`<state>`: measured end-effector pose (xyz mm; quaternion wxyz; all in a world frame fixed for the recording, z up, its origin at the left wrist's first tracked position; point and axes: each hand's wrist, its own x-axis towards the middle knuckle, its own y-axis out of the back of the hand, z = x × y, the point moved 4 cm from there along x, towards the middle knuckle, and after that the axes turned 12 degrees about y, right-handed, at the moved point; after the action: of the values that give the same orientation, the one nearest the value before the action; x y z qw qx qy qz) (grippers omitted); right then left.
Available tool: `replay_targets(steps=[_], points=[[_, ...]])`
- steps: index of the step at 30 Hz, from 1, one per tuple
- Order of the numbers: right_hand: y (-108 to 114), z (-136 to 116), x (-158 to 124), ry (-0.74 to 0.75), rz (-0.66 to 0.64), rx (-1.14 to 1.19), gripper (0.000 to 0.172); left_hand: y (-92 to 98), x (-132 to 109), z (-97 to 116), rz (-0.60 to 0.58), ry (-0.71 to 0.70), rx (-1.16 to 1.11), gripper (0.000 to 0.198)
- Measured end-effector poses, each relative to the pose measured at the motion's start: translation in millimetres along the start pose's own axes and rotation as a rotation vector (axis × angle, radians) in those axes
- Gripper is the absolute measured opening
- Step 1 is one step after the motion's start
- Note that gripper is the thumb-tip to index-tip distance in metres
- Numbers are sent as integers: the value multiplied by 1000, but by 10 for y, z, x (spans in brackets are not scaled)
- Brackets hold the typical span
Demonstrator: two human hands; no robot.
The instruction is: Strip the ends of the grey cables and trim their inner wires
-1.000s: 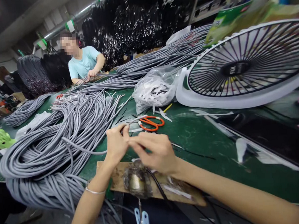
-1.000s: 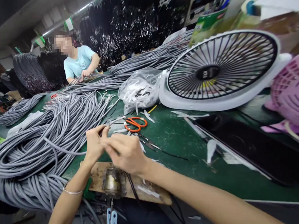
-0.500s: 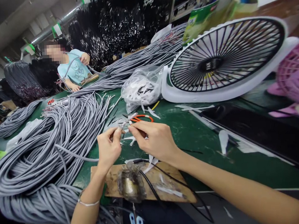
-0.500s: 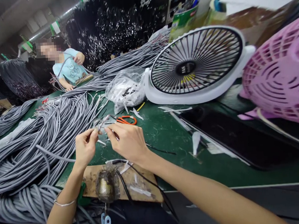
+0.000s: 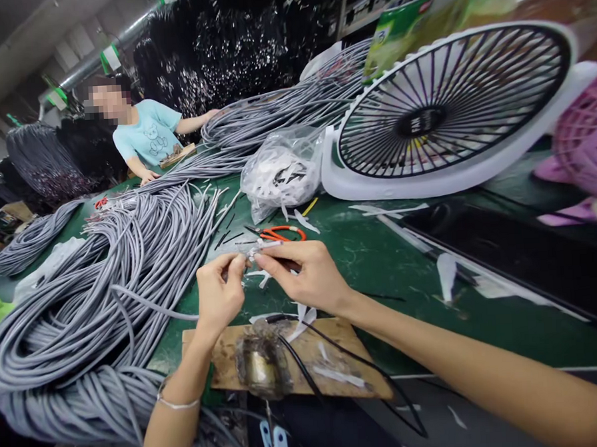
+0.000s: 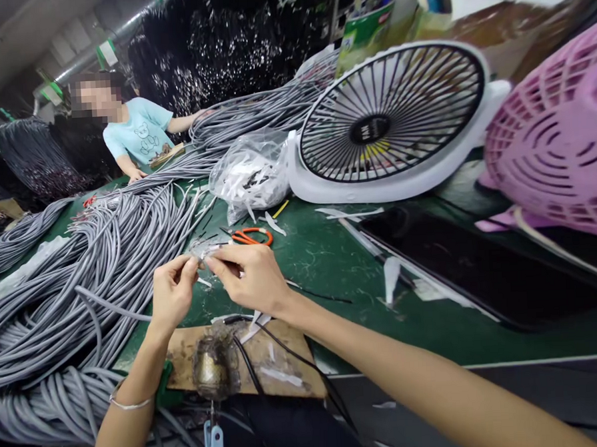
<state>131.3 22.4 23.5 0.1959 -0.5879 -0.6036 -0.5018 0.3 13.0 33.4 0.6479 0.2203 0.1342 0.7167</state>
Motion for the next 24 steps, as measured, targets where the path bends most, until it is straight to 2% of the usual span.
replay_targets(steps=[4, 9, 13, 15, 19, 24], points=[[-18, -12, 4, 14, 19, 57, 34, 12, -9, -8, 37, -25, -23, 23], [-96, 31, 31, -175, 7, 243, 35, 11, -43, 4, 42, -96, -35, 25], [-129, 43, 29, -229, -3, 301, 43, 26, -39, 14, 105, -81, -75, 25], [-117, 16, 24, -174, 3, 263, 40, 19, -21, 11, 98, -68, -134, 25], [-34, -101, 20, 109, 105, 41, 26, -9, 6, -8, 23, -51, -263, 26], [0, -191, 4, 343, 146, -273, 29, -3, -25, -36, 34, -28, -279, 27]])
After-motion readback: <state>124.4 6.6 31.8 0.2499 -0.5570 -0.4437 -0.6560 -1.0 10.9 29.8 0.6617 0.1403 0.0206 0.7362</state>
